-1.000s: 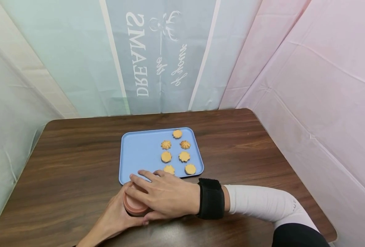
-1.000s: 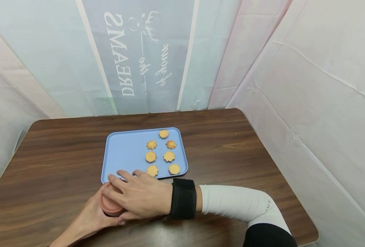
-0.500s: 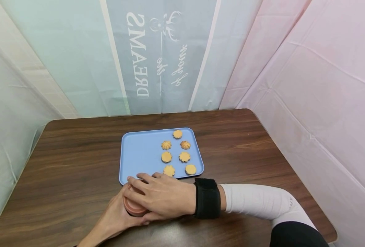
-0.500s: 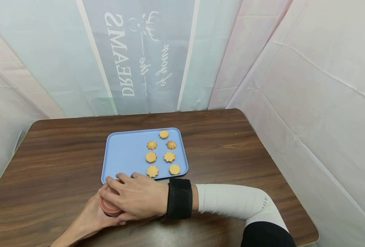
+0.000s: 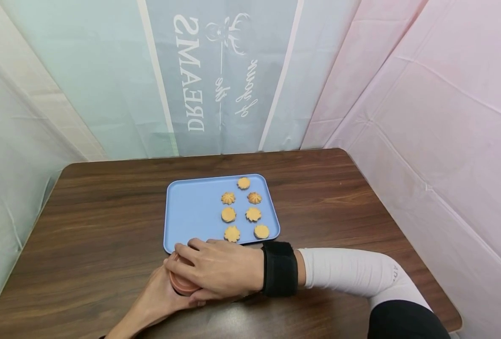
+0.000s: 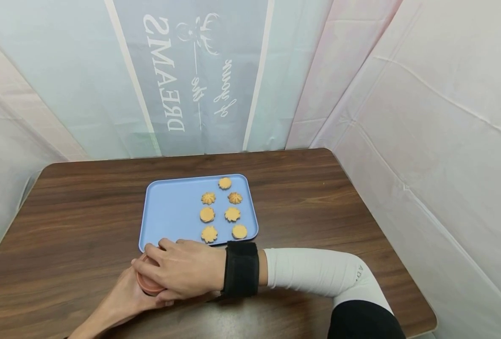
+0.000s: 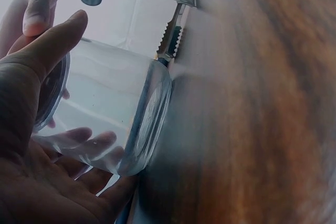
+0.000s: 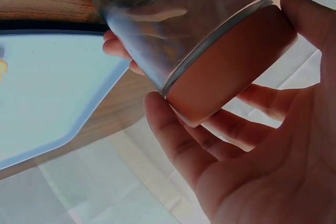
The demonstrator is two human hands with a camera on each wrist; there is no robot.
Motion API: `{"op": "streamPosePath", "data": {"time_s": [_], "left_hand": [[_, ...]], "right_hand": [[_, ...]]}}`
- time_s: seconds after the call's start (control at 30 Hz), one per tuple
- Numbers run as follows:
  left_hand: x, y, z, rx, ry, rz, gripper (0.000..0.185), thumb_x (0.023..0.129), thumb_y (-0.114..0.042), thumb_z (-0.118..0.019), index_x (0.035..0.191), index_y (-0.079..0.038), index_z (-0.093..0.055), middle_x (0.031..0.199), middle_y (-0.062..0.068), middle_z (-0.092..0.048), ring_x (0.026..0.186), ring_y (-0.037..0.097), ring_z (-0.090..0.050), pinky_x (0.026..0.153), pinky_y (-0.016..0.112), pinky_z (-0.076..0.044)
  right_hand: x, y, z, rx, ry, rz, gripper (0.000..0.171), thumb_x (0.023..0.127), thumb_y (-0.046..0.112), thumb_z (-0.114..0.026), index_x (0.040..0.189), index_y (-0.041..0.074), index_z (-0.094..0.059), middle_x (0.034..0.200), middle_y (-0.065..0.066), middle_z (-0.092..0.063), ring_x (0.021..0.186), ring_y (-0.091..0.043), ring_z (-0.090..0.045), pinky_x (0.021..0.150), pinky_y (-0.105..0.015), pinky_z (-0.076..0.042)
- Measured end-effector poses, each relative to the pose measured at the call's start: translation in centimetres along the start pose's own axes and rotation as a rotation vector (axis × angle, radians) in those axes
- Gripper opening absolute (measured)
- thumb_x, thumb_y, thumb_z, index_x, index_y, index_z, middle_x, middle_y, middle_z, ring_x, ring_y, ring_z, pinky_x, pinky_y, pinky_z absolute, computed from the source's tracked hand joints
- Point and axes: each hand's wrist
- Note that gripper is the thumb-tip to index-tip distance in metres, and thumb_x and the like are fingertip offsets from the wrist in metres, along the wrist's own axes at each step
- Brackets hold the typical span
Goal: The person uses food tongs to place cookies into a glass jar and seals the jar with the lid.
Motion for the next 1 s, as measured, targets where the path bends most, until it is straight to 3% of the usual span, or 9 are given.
{"op": "streamPosePath", "data": {"time_s": [0.4,0.63,1.0], "left_hand": [[-0.1,0.2,0.1,-0.062,0.002,0.024,0.096,0.064,-0.035,-0.102,0.143,-0.010,-0.052,0.122,-0.001,-0.069,0.102,0.005,-0.065,0.082,0.032,-0.058],[-0.2,0.3,0.1,-0.092,0.015,0.010,0.096,0.065,-0.036,-0.102,0.143,-0.007,-0.053,0.124,0.001,-0.071,0.103,0.004,-0.066,0.082,0.030,-0.059],[-0.2,0.4,0.1,-0.075,0.022,-0.042,0.099,0.068,-0.038,-0.101,0.148,-0.008,-0.051,0.132,0.000,-0.068,0.111,0.006,-0.065,0.088,0.031,-0.058]], "right_hand": [[0.5,-0.5,0.4,-0.011,0.019,0.050,0.076,0.098,0.063,-0.066,0.156,0.016,-0.048,0.140,-0.002,-0.053,0.104,-0.013,-0.053,0.089,-0.021,-0.051],[0.7,-1.0,0.8,0.054,0.079,0.101,0.073,0.098,0.058,-0.069,0.156,0.020,-0.045,0.150,-0.004,-0.049,0.119,-0.016,-0.053,0.094,-0.023,-0.053],[0.8,-1.5,1.1,0.061,0.114,0.160,0.070,0.100,0.049,-0.068,0.159,0.022,-0.043,0.155,-0.001,-0.045,0.138,-0.016,-0.046,0.099,-0.026,-0.051]]}}
Point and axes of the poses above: each hand's wrist, its own x-axis towards the middle knuckle, its own z-axis out of the back of the hand, y = z × x
